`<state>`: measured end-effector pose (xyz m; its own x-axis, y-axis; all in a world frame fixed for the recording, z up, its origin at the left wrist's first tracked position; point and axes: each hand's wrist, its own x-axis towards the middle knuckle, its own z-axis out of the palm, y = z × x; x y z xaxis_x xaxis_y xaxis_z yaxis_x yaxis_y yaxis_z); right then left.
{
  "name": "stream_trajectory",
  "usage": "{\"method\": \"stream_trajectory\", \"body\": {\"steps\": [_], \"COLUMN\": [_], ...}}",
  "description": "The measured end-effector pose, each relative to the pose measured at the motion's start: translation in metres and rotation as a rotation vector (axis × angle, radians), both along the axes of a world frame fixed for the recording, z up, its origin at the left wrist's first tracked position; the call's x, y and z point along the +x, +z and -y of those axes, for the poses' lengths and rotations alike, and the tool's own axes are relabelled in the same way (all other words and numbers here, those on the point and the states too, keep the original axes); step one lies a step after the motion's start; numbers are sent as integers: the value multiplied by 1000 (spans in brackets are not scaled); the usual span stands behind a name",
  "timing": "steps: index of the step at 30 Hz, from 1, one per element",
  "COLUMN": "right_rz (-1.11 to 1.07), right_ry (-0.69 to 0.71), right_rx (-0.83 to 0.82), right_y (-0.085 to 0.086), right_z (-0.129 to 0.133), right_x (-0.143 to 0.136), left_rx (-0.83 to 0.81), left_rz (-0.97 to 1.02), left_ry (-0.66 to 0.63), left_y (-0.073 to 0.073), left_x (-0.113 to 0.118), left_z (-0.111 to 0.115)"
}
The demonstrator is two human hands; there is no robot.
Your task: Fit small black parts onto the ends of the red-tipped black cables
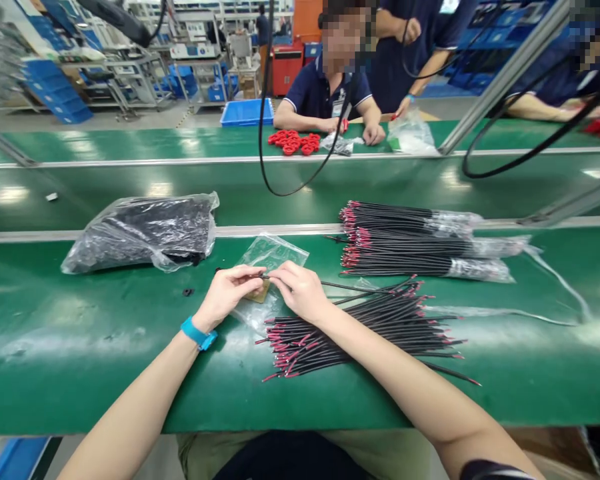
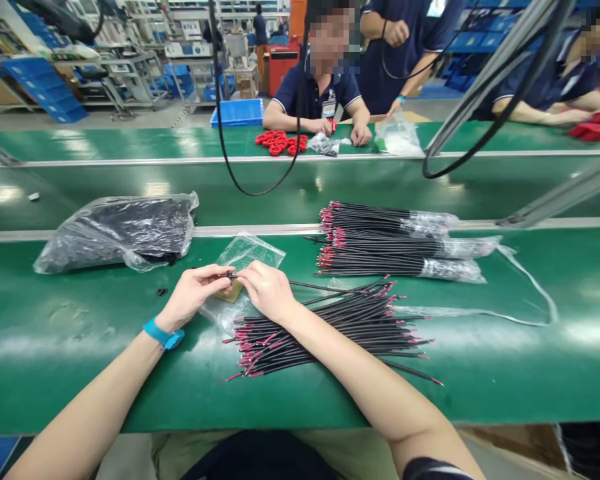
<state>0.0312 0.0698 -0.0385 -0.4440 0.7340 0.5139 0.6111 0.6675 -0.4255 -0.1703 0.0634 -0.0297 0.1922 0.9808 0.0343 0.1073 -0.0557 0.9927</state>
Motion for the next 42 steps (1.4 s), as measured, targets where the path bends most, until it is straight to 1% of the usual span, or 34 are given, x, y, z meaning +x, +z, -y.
{"method": "stream_trajectory", "body": {"steps": [3, 5, 7, 11, 13, 15, 18, 20, 22, 25, 28, 31, 33, 37, 42], "right_rz": [83, 88, 27, -173, -245, -277, -289, -279, -248, -193, -164, -185, -216, -252, -251], "right_ry": [0, 13, 50, 138, 140, 96, 10, 5, 24, 35, 73, 121, 143, 155, 130], "right_rx": [-1, -27, -77, -227, -293, -326, -313, -287, -266, -262, -295, -329, -353, -386, -344], "right_y": [-2, -3, -4, -4, -4, -5, -7, -8, -7, -3, 0, 0, -1, -2, -1], "right_z": [1, 2, 3, 2, 1, 0, -1, -1, 0, 2, 3, 2, 1, -3, -2], "right_x": [0, 0, 0, -3, -6, -9, -11, -10, -7, -4, -2, -1, -2, -3, -4], "left_rx": [100, 172, 242, 367, 409, 420, 351, 274, 223, 240, 281, 288, 267, 168, 3], "left_rz": [-79, -120, -148, -214, -248, -262, -212, -146, -113, -139, -164, -156, -116, 1, 131], "left_ry": [13, 8, 9, 41, 64, 93, 140, 159, 150, 107, 87, 61, 39, 36, 51], "left_y": [-2, -2, -1, 0, 0, -2, -5, -7, -9, -8, -6, -4, -4, -5, -5], "left_x": [3, 7, 10, 14, 13, 11, 6, 5, 4, 6, 9, 12, 14, 13, 12], "left_z": [5, 9, 13, 16, 14, 10, 3, 1, 1, 5, 10, 13, 13, 9, 7]}}
